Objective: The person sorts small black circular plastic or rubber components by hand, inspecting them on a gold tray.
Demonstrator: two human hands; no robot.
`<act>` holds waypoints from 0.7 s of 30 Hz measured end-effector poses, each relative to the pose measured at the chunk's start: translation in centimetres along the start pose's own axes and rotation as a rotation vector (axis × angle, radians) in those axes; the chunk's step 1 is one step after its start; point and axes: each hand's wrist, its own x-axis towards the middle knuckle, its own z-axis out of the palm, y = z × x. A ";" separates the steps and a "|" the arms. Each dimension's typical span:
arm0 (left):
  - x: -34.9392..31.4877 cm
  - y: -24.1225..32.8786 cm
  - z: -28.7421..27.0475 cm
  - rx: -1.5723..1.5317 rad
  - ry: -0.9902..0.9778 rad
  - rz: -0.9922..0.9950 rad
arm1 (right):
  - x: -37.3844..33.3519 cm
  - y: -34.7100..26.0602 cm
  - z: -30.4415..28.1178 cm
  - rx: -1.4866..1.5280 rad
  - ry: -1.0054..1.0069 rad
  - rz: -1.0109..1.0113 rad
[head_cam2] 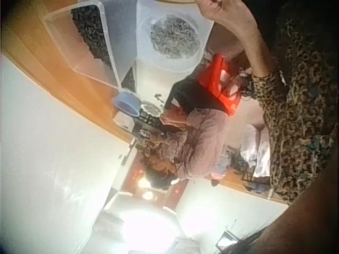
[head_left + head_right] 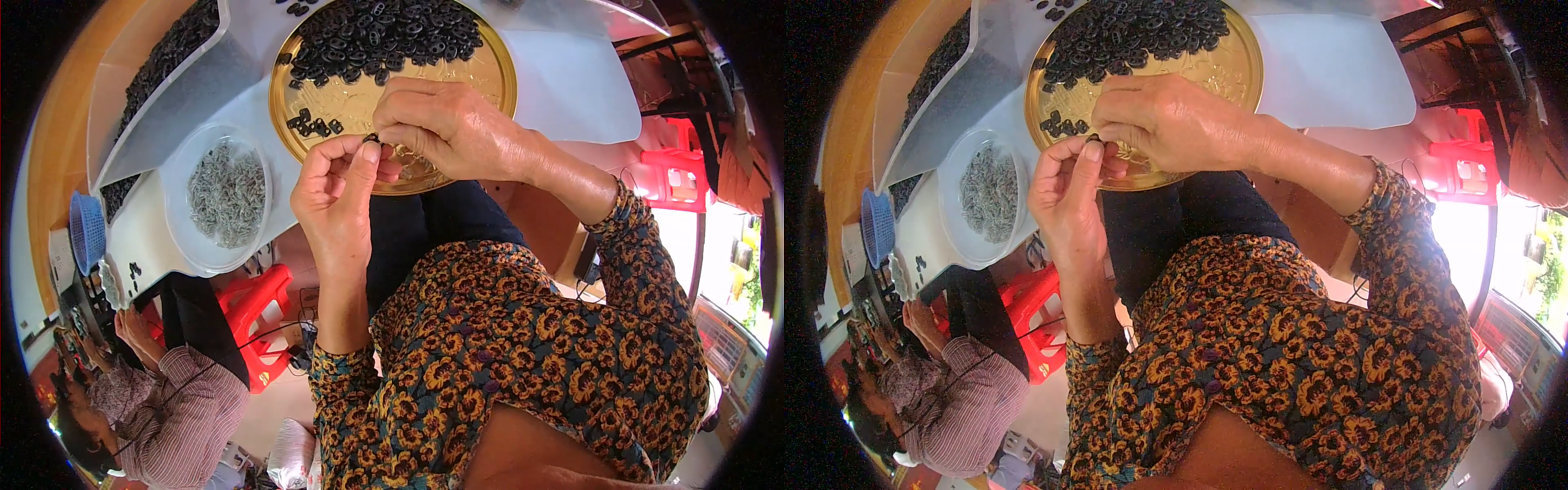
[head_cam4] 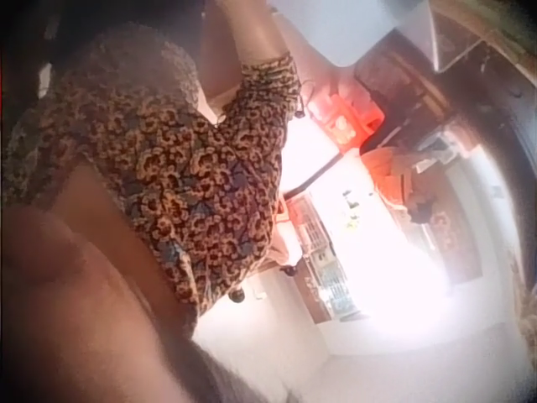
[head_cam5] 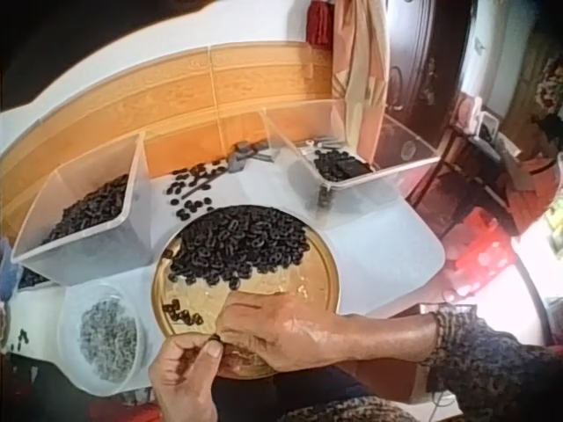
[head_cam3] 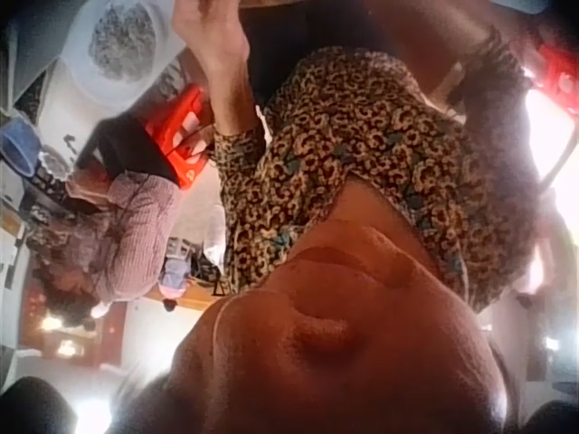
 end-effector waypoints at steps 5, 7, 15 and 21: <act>0.4 -0.4 -0.5 0.102 -0.005 0.028 | -0.1 0.4 0.5 0.040 0.010 0.046; 0.6 -0.2 -0.4 0.031 0.007 -0.022 | -0.2 0.6 0.7 0.062 0.050 0.083; 0.3 0.1 -0.5 -0.077 0.024 -0.087 | 0.2 0.7 -1.1 -0.125 -0.051 -0.042; -0.2 0.3 -0.6 -0.043 -0.004 -0.068 | 0.3 0.3 -1.6 -0.299 -0.192 -0.129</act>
